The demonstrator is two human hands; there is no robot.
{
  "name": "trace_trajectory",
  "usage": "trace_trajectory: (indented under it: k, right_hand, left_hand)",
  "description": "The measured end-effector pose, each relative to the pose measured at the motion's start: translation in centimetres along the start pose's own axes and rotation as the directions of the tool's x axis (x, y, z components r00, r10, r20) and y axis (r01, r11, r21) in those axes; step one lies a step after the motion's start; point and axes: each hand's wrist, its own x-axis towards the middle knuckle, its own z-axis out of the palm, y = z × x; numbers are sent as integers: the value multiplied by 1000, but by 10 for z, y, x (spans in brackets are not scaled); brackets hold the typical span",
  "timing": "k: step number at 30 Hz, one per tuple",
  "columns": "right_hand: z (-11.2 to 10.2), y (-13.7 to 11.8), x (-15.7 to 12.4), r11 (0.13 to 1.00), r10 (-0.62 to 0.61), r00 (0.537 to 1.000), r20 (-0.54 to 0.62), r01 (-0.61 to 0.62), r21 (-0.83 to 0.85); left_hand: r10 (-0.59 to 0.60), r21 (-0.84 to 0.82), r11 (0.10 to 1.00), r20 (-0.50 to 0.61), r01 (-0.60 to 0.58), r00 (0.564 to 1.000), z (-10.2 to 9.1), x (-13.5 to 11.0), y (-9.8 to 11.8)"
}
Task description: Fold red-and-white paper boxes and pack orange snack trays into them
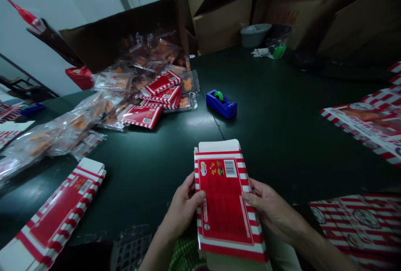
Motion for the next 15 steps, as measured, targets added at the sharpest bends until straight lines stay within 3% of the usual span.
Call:
trace_trajectory:
  k: [3, 6, 8, 11, 15]
  right_hand:
    - [1, -1, 2, 998, 60, 998, 27, -60, -23]
    - [-9, -12, 7, 994, 30, 998, -60, -36, -108]
    - [-17, -19, 12, 978, -62, 991, -122, 36, -207]
    - [-22, -26, 17, 946, -127, 986, -111, 87, -313]
    - [-20, -34, 15, 910, -156, 983, -99, 105, -401]
  left_hand:
    - [66, -54, 996, -113, -73, 991, -3, 21, 4]
    - [64, -132, 988, -100, -77, 993, -2, 35, -3]
    - [36, -145, 988, -67, -45, 997, -3, 37, -10]
    - [26, -151, 988, -43, -32, 999, -5, 31, -17]
    - [27, -31, 999, -126, -31, 992, -4, 27, -15]
